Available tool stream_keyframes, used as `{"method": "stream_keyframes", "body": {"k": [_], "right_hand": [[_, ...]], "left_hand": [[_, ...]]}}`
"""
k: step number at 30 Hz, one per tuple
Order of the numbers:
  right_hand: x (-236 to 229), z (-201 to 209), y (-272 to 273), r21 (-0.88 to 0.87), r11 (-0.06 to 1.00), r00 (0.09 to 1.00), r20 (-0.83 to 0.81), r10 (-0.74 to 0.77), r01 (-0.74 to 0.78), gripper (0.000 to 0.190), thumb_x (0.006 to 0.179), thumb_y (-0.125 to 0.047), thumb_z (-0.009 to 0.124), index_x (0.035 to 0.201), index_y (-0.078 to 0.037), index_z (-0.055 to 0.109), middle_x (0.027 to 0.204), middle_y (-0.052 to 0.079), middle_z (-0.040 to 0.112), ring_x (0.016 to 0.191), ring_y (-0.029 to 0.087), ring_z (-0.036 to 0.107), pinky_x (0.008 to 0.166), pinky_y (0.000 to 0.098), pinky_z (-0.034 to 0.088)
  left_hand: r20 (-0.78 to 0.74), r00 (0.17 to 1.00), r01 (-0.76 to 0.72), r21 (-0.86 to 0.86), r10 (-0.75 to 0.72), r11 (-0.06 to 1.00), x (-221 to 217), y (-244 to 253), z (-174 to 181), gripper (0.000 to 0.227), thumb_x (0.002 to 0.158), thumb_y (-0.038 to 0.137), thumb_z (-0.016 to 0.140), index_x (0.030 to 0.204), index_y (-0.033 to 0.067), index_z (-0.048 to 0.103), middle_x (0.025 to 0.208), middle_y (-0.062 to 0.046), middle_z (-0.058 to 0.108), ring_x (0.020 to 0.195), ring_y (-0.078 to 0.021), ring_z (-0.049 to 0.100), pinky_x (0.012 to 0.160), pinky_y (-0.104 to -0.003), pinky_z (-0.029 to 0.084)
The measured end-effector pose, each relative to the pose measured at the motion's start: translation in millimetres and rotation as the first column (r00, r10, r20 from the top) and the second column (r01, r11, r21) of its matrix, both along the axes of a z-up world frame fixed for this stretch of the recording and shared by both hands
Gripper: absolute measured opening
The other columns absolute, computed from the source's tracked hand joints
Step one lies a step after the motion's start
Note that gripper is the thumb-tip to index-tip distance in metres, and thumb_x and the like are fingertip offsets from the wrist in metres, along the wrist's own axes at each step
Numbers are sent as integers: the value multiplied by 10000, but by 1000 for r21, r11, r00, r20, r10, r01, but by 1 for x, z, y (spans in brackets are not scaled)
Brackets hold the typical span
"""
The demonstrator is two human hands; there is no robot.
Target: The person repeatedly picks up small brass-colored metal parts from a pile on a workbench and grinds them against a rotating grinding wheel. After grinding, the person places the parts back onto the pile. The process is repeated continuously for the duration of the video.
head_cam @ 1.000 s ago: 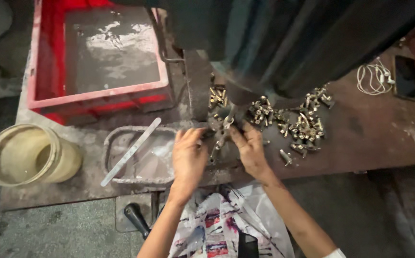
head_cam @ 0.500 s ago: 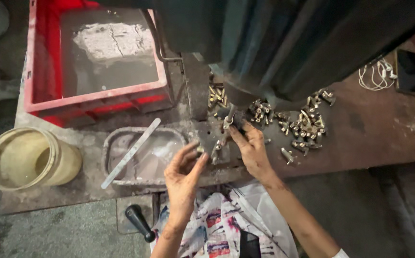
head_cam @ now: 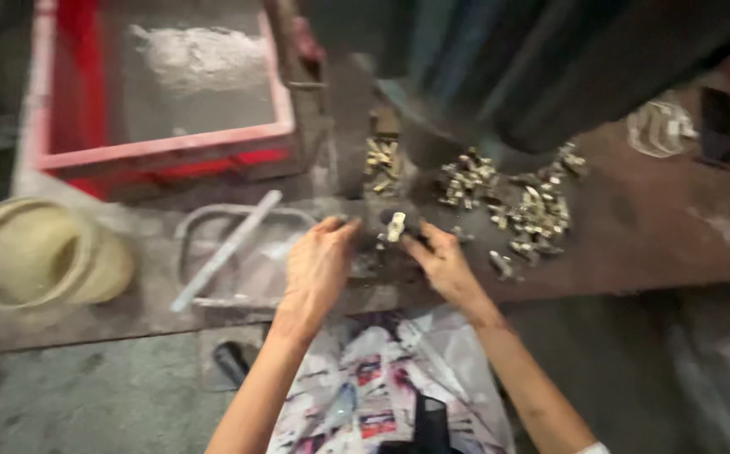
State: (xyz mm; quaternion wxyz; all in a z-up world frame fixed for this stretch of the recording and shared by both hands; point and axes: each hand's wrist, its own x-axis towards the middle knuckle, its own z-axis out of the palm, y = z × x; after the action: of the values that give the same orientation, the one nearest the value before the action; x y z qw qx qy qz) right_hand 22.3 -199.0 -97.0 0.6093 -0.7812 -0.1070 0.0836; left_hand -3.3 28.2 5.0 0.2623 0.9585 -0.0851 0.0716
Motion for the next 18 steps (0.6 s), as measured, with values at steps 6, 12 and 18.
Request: {"method": "stream_keyframes", "body": {"k": [6, 12, 18], "right_hand": [[-21, 77, 2, -536, 775, 932, -307, 192, -336, 362, 895, -324, 750, 1183, -105, 739, 1019, 147, 796, 940, 253, 742, 850, 357, 568], [-24, 45, -2, -715, 698, 889, 288, 357, -49, 327, 840, -170, 734, 1161, -110, 747, 1048, 157, 746, 1060, 309, 645, 915, 382, 524], [7, 23, 18, -680, 731, 757, 507, 413, 57, 353, 879, -88, 680, 1210, 25, 633, 999, 213, 707, 1059, 375, 685, 884, 410, 558]], "left_hand": [[-146, 965, 78, -632, -217, 771, -25, 6, -21, 273, 840, 143, 763, 1095, 45, 771, 936, -128, 801, 816, -180, 779, 738, -344, 613], [-265, 963, -220, -865, -40, 450, -35, 73, -15, 192, 978, 137, 713, 1095, 29, 820, 977, -109, 768, 843, -165, 719, 783, -325, 564], [55, 969, -153, -629, 241, 762, -22, 39, -1, 329, 864, 3, 718, 1181, 80, 758, 1037, -44, 786, 869, -132, 756, 738, -251, 617]]}}
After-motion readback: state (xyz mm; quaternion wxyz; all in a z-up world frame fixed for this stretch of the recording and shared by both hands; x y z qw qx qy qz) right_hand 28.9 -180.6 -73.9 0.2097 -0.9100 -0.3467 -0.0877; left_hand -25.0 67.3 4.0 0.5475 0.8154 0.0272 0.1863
